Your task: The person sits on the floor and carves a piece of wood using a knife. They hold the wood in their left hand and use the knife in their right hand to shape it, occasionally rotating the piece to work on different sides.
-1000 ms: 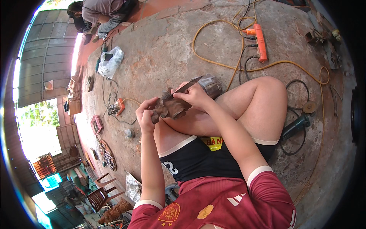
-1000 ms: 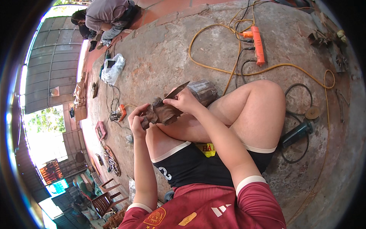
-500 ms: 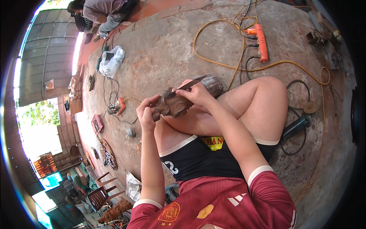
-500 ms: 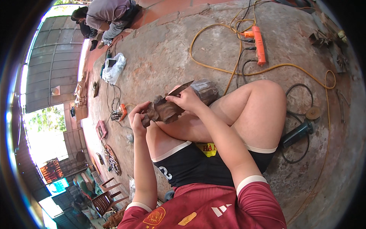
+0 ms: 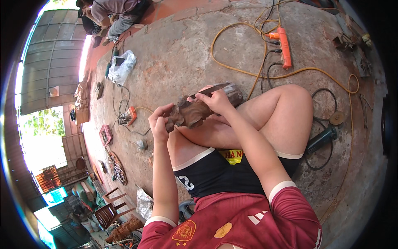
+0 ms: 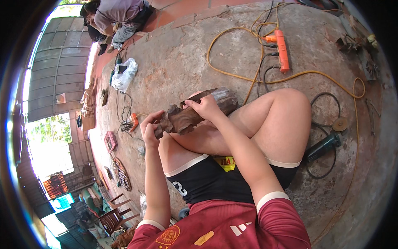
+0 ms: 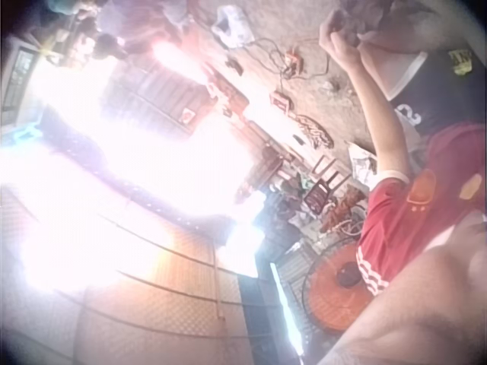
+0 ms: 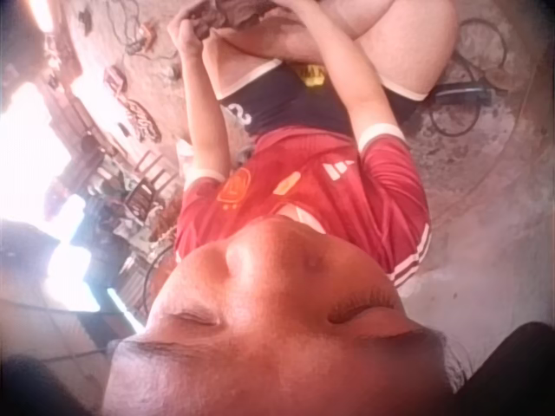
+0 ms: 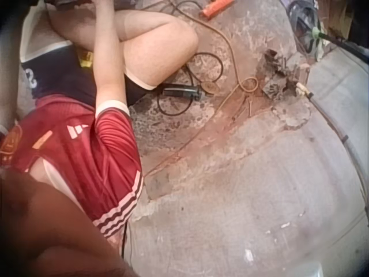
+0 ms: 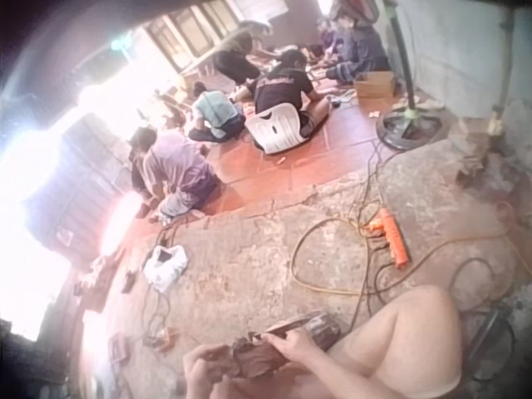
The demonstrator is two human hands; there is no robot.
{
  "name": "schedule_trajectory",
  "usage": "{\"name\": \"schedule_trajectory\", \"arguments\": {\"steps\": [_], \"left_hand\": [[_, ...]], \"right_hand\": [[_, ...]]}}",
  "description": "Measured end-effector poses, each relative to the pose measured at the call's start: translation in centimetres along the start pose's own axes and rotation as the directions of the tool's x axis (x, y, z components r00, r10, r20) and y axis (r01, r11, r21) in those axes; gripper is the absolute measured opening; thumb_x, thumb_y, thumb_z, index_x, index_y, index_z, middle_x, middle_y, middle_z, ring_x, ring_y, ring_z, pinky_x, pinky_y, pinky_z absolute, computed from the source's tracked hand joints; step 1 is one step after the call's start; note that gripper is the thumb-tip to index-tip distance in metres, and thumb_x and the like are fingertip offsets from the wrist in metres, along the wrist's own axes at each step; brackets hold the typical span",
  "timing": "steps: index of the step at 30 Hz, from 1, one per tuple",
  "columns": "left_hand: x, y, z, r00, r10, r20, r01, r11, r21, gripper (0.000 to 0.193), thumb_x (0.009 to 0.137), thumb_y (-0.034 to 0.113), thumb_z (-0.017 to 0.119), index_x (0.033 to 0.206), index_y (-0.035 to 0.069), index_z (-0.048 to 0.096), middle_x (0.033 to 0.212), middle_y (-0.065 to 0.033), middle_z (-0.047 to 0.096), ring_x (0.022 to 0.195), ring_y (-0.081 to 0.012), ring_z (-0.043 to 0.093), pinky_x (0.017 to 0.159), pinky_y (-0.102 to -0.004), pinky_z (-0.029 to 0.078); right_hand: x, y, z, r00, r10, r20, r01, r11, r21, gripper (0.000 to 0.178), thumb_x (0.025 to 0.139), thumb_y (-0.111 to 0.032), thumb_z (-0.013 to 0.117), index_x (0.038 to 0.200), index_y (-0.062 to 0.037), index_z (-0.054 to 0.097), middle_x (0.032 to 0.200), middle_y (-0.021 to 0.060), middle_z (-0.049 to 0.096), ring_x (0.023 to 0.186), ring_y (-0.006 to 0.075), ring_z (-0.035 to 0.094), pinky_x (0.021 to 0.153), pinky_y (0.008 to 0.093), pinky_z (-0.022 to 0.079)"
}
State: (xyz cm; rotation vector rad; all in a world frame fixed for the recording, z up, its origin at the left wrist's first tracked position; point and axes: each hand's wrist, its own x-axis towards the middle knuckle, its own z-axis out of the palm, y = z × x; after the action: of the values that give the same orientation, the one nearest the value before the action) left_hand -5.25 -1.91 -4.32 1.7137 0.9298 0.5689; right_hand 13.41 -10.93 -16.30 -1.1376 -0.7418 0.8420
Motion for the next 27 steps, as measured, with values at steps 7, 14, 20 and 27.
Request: {"name": "schedule_trajectory", "arguments": {"steps": [7, 14, 20, 27], "left_hand": [[-0.2, 0.5, 0.3, 1.000, 0.003, -0.001, -0.003, 1.000, 0.022, 0.053, 0.066, 0.009, 0.041, 0.109, -0.012, 0.066, 0.098, -0.0158, 0.069, 0.095, -0.0223, 0.064, 0.091, -0.0323, 0.049], [-0.4, 0.5, 0.4, 1.000, 0.011, -0.007, -0.011, 1.000, 0.021, 0.053, 0.066, 0.009, 0.041, 0.109, -0.012, 0.065, 0.100, -0.0172, 0.069, 0.096, -0.0234, 0.064, 0.092, -0.0331, 0.049], [-0.1, 0.6, 0.5, 1.000, 0.015, 0.008, -0.016, 1.000, 0.026, 0.053, 0.066, 0.009, 0.041, 0.109, -0.013, 0.065, 0.101, -0.0178, 0.069, 0.097, -0.0243, 0.065, 0.092, -0.0330, 0.049], [-0.3, 0.7, 0.6, 1.000, 0.013, 0.003, -0.013, 1.000, 0.017, 0.053, 0.066, 0.008, 0.040, 0.108, -0.013, 0.065, 0.100, -0.0172, 0.069, 0.095, -0.0237, 0.065, 0.091, -0.0324, 0.049]], "right_hand": [[0.1, -0.7, -0.6, 0.979, 0.129, 0.155, -0.118, 0.990, -0.074, 0.013, 0.085, -0.014, 0.074, 0.091, -0.0028, 0.074, 0.086, 0.0041, 0.071, 0.080, 0.0093, 0.063, 0.071, 0.0262, 0.049], [0.0, -0.6, -0.4, 0.998, 0.040, 0.044, -0.042, 0.998, 0.052, 0.018, 0.082, -0.018, 0.076, 0.086, -0.0007, 0.070, 0.078, 0.0073, 0.071, 0.071, 0.0151, 0.064, 0.067, 0.0309, 0.050], [0.1, 0.8, -0.5, 0.994, 0.077, 0.075, -0.081, 0.996, 0.045, 0.018, 0.083, -0.018, 0.076, 0.088, -0.0011, 0.071, 0.079, 0.0054, 0.071, 0.073, 0.0123, 0.064, 0.069, 0.0292, 0.050], [-0.1, -0.6, -0.9, 0.986, 0.110, 0.121, -0.118, 0.991, 0.058, 0.019, 0.083, -0.020, 0.076, 0.088, -0.0021, 0.073, 0.079, 0.0068, 0.072, 0.074, 0.0128, 0.065, 0.067, 0.0301, 0.050]]}}
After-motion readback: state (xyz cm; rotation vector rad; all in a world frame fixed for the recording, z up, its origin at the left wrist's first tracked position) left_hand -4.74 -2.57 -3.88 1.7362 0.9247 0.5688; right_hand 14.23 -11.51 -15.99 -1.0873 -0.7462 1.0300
